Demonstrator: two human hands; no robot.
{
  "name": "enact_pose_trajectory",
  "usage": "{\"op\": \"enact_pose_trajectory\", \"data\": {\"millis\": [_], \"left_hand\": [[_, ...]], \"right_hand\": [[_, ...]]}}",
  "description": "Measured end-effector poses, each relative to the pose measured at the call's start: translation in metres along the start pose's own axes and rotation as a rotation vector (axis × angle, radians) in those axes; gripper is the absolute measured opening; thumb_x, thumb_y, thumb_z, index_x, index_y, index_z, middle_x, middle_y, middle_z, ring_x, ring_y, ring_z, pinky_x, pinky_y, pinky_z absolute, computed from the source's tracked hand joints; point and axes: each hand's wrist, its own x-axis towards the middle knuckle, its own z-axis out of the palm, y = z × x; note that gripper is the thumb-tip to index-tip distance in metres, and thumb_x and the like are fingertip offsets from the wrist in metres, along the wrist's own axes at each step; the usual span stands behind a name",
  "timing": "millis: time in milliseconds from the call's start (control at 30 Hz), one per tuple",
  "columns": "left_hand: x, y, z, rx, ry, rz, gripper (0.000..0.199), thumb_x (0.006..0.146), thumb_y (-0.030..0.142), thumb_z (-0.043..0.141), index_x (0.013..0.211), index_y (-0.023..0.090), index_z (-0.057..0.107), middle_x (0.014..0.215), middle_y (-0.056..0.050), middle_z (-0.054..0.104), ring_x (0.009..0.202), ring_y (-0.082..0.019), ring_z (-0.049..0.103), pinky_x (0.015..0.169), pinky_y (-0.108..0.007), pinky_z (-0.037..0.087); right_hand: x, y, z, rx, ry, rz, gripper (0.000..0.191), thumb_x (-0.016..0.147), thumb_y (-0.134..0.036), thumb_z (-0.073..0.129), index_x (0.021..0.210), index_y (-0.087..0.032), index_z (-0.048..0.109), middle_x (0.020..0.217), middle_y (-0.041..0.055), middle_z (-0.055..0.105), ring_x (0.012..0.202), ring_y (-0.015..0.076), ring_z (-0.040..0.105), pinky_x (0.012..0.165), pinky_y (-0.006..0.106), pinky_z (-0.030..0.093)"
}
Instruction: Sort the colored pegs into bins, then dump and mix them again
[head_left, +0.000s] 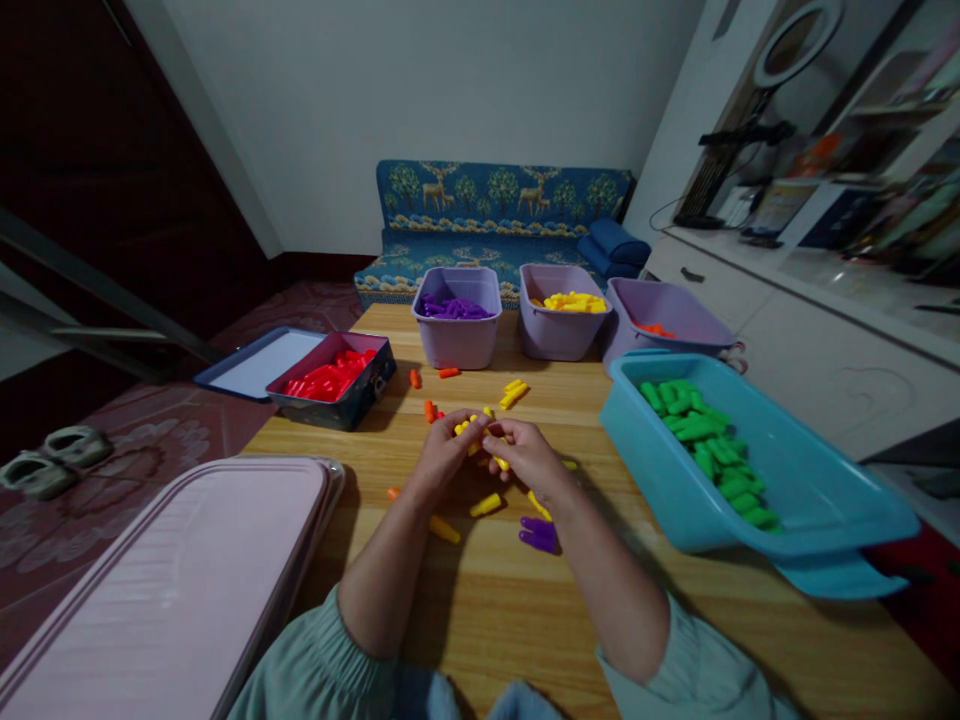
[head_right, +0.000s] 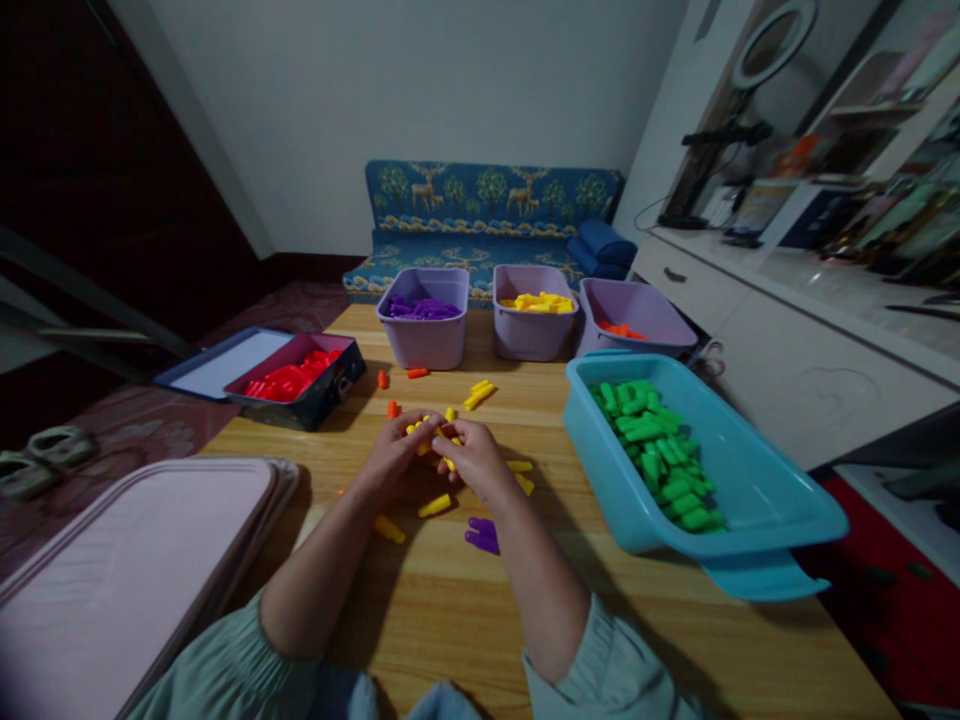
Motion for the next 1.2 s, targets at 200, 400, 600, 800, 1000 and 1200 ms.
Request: {"op": "enact_pose_trajectory", "data": {"millis": [200, 400, 600, 800, 1000, 1200], "left_hand": [[-0.001, -0.001, 0.001, 0.035, -0.051, -0.057, 0.05, 0.066, 0.055, 0.076, 0.091, 0.013, 0.067, 0.08, -0.004, 0.067, 0.068, -0.013, 0.059, 0.06, -0.022, 0.045], [0.005, -0.007, -0.003, 0.101, 0.03, -0.087, 0.047, 0.067, 0.054, 0.072, 0.088, 0.013, 0.067, 0.065, 0.0, 0.059, 0.055, -0.01, 0.049, 0.051, -0.021, 0.038], [0.001, 0.001, -0.014, 0.621, 0.01, 0.127, 0.031, 0.07, 0.039, 0.073, 0.092, 0.017, 0.074, 0.085, -0.006, 0.072, 0.079, -0.021, 0.063, 0.074, -0.03, 0.045], [-0.002, 0.005, -0.017, 0.845, -0.222, 0.202, 0.049, 0.062, 0.042, 0.082, 0.105, 0.023, 0.074, 0.1, -0.009, 0.073, 0.087, -0.026, 0.064, 0.078, -0.033, 0.045], [0.0, 0.001, -0.014, 1.006, -0.147, 0.233, 0.025, 0.074, 0.025, 0.068, 0.098, 0.023, 0.075, 0.096, -0.009, 0.072, 0.086, -0.023, 0.064, 0.076, -0.031, 0.044], [0.003, 0.001, -0.014, 0.656, 0.099, 0.108, 0.019, 0.07, 0.025, 0.067, 0.085, 0.016, 0.072, 0.071, -0.003, 0.066, 0.065, -0.016, 0.058, 0.063, -0.025, 0.041]], "right_hand": [[-0.012, -0.023, -0.024, -0.475, 0.054, -0.018, 0.021, 0.073, -0.022, 0.068, 0.093, -0.018, 0.065, 0.067, -0.003, 0.063, 0.048, 0.0081, 0.053, 0.046, 0.018, 0.038], [-0.037, -0.048, -0.079, -0.968, 0.052, 0.277, 0.044, 0.058, -0.017, 0.082, 0.098, -0.019, 0.064, 0.052, -0.0033, 0.062, 0.044, 0.0147, 0.058, 0.045, 0.022, 0.037], [-0.028, -0.025, -0.085, -0.759, 0.072, 0.429, 0.04, 0.055, -0.009, 0.079, 0.088, -0.017, 0.058, 0.043, -0.0015, 0.06, 0.037, 0.0174, 0.057, 0.036, 0.02, 0.035], [-0.01, -0.005, -0.051, -0.709, 0.129, 0.213, 0.024, 0.068, -0.024, 0.075, 0.084, -0.018, 0.058, 0.043, -0.0025, 0.057, 0.038, 0.018, 0.058, 0.034, 0.021, 0.037], [-0.004, 0.002, -0.031, -0.746, 0.16, 0.116, 0.03, 0.072, -0.026, 0.073, 0.099, -0.018, 0.062, 0.062, -0.0003, 0.066, 0.04, 0.0142, 0.058, 0.04, 0.022, 0.04], [-0.001, -0.003, -0.037, -0.871, 0.279, -0.056, 0.034, 0.071, -0.031, 0.074, 0.101, -0.017, 0.065, 0.09, 0.0074, 0.071, 0.086, 0.0209, 0.067, 0.076, 0.029, 0.05]]}}
